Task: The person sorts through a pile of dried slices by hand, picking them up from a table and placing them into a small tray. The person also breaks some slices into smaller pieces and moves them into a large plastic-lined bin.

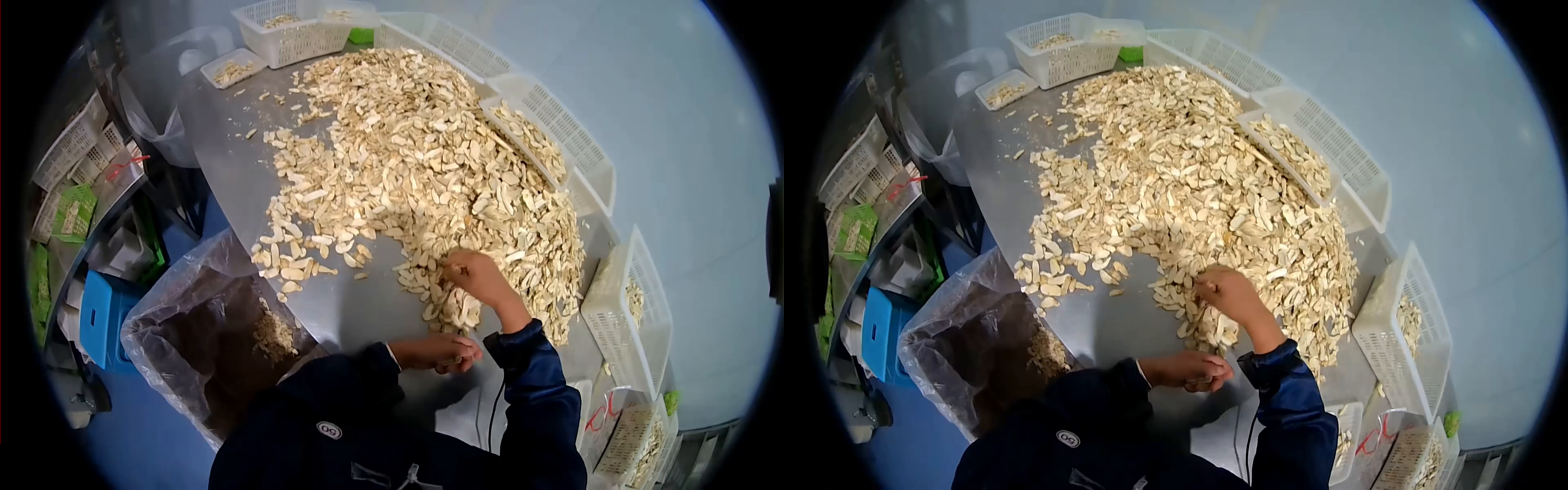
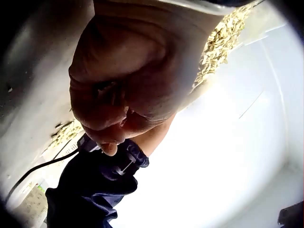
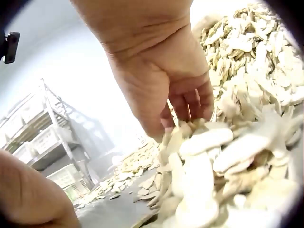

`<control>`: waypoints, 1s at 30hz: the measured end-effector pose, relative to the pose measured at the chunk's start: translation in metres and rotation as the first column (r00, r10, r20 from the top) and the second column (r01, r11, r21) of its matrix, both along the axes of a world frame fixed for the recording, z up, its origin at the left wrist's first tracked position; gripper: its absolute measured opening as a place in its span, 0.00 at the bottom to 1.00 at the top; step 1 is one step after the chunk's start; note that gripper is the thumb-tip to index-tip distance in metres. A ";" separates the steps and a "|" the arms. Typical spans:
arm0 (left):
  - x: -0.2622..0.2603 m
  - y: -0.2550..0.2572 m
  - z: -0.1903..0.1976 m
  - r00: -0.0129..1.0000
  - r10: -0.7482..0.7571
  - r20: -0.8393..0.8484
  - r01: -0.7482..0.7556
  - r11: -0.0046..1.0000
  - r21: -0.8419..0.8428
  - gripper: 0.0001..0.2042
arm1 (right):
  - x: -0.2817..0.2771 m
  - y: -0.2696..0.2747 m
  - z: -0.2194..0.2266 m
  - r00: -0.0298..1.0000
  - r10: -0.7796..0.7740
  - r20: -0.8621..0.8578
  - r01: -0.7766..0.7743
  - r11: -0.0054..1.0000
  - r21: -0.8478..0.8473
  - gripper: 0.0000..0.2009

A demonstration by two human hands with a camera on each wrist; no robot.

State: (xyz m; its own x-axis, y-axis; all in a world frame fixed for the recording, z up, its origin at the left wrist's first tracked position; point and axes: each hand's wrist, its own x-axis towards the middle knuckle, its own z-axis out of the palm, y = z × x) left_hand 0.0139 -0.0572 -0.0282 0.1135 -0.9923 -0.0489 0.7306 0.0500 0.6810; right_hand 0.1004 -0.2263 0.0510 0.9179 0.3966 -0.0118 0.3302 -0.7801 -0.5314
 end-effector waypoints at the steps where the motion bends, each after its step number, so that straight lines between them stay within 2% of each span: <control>1: 0.000 -0.001 0.000 1.000 -0.011 0.003 0.010 1.000 0.012 0.14 | 0.002 -0.005 -0.004 0.994 -0.059 0.094 0.058 0.998 0.014 0.10; 2: 0.000 -0.002 0.000 1.000 -0.021 0.006 0.021 0.999 0.025 0.14 | 0.000 -0.005 -0.006 0.947 -0.107 0.304 0.137 0.987 -0.079 0.12; 4: -0.002 -0.003 -0.003 0.999 -0.033 0.002 0.033 0.999 0.031 0.15 | -0.003 -0.012 -0.013 0.907 -0.133 0.400 0.229 0.952 -0.204 0.18; 7: -0.007 0.002 -0.005 0.999 -0.029 -0.031 0.029 1.000 0.001 0.14 | -0.024 -0.009 -0.027 0.939 -0.056 0.338 0.129 0.972 -0.199 0.19; 11: -0.020 0.019 0.000 0.988 -0.063 -0.143 0.062 0.998 -0.013 0.12 | -0.062 -0.011 -0.010 0.996 0.079 0.049 -0.079 0.997 0.007 0.13; 14: -0.030 0.026 0.003 0.978 -0.076 -0.195 0.076 0.997 -0.009 0.11 | -0.064 -0.034 -0.008 0.964 -0.225 -0.142 0.234 0.971 0.049 0.12; 15: -0.029 0.027 0.004 0.976 -0.089 -0.199 0.091 0.996 -0.002 0.11 | -0.061 -0.038 -0.009 0.972 -0.233 0.025 0.232 0.972 0.035 0.12; 16: -0.031 0.028 0.005 0.974 -0.101 -0.203 0.104 0.995 0.004 0.11 | -0.052 -0.035 0.001 0.972 -0.230 0.051 0.235 0.962 -0.140 0.12; 18: -0.035 0.029 -0.005 0.967 -0.120 -0.223 0.122 0.993 -0.006 0.11 | -0.050 -0.035 -0.009 0.957 -0.211 0.199 0.223 0.974 -0.038 0.14; 21: -0.038 0.032 -0.014 0.969 -0.086 -0.233 0.096 0.995 0.033 0.12 | -0.048 -0.028 -0.011 0.966 -0.198 -0.164 0.182 0.978 -0.104 0.16; 24: -0.040 0.029 -0.021 0.978 -0.050 -0.204 0.059 0.998 0.038 0.12 | -0.025 -0.014 0.000 0.936 -0.326 -0.129 0.315 0.944 -0.103 0.18; 25: -0.040 0.027 -0.021 0.982 -0.043 -0.186 0.050 0.998 0.028 0.12 | -0.010 -0.018 -0.012 0.922 -0.388 -0.013 0.386 0.921 -0.051 0.19; 28: -0.037 0.027 -0.017 0.979 -0.057 -0.194 0.074 0.994 0.085 0.11 | 0.035 -0.029 -0.031 0.805 -0.575 0.147 0.586 0.809 -0.040 0.22; 30: -0.037 0.026 -0.019 0.980 -0.028 -0.196 0.045 0.995 0.084 0.10 | 0.047 -0.034 -0.035 0.829 -0.548 0.110 0.556 0.829 -0.060 0.24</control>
State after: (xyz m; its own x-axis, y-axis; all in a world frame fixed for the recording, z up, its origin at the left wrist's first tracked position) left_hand -0.0234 -0.0315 -0.0471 0.0572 -0.9865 -0.1533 0.8496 -0.0326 0.5264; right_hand 0.1478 -0.2603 0.0163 0.9823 -0.1756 0.0653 -0.1290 -0.8864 -0.4446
